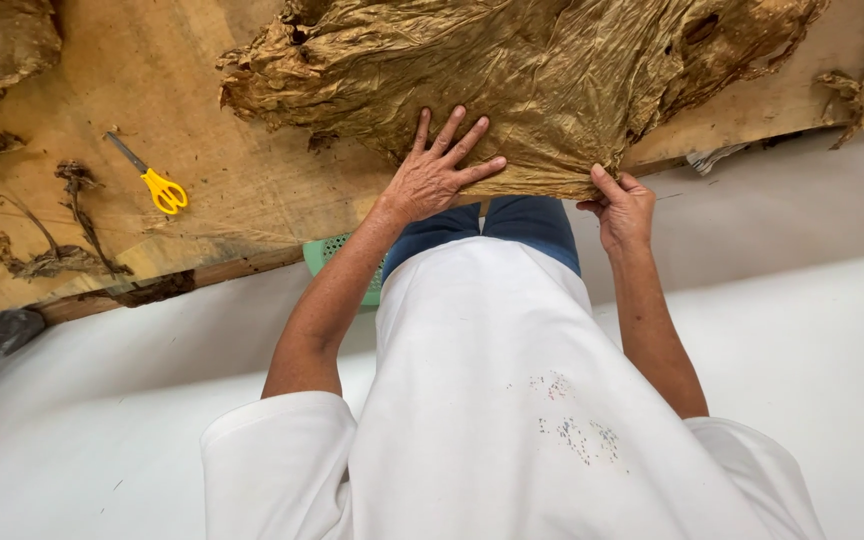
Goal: Flattening and smoothing large dried leaves on a wooden table using stones as weights and a small scraping tool
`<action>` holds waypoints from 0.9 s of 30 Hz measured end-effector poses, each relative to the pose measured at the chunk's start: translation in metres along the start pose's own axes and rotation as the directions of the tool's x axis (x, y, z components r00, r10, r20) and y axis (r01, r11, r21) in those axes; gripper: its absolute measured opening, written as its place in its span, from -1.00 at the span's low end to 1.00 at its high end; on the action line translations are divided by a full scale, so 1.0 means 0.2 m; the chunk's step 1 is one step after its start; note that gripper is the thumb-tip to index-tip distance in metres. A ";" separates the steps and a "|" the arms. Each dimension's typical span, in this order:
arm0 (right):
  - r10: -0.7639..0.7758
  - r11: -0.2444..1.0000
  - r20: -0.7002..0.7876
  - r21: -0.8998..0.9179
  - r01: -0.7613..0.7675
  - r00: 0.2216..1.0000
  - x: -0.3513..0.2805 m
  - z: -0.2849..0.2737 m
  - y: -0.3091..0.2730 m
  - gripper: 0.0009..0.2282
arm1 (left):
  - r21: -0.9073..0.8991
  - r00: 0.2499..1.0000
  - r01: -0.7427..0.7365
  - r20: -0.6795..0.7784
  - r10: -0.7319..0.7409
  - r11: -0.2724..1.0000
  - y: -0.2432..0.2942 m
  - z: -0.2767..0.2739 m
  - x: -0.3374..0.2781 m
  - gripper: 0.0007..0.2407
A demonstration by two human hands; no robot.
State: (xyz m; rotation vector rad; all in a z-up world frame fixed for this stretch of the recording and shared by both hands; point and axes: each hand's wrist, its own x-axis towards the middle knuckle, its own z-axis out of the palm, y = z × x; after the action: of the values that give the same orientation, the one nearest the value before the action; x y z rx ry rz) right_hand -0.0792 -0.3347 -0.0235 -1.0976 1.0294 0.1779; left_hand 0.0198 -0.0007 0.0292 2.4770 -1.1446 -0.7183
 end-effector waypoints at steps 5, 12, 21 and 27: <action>-0.015 0.998 0.044 -0.057 0.017 0.999 -0.02 -0.09 -0.08 -0.88 | -0.001 1.000 -0.002 -0.016 0.002 1.000 -0.02 0.05 0.01 -0.20; 0.068 0.992 0.071 0.101 -0.075 0.995 -0.02 -0.08 -0.16 -0.85 | 0.004 1.000 0.010 0.014 -0.010 1.000 -0.01 0.01 0.00 -0.20; -0.060 0.990 -0.104 0.118 0.072 0.993 0.09 0.36 -0.34 -0.07 | 0.023 0.999 -0.016 0.043 0.015 1.000 -0.03 0.02 0.01 -0.17; -0.006 0.997 -0.273 0.067 0.026 0.962 0.15 0.06 -0.21 -0.57 | 0.036 0.998 -0.019 0.061 0.016 0.999 -0.01 -0.03 0.01 -0.22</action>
State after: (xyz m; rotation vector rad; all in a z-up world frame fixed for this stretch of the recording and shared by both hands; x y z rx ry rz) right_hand -0.0318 -0.3555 -0.0179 -1.0853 1.2627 -0.0246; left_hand 0.0253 -0.0003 0.0321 2.4880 -1.2101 -0.7799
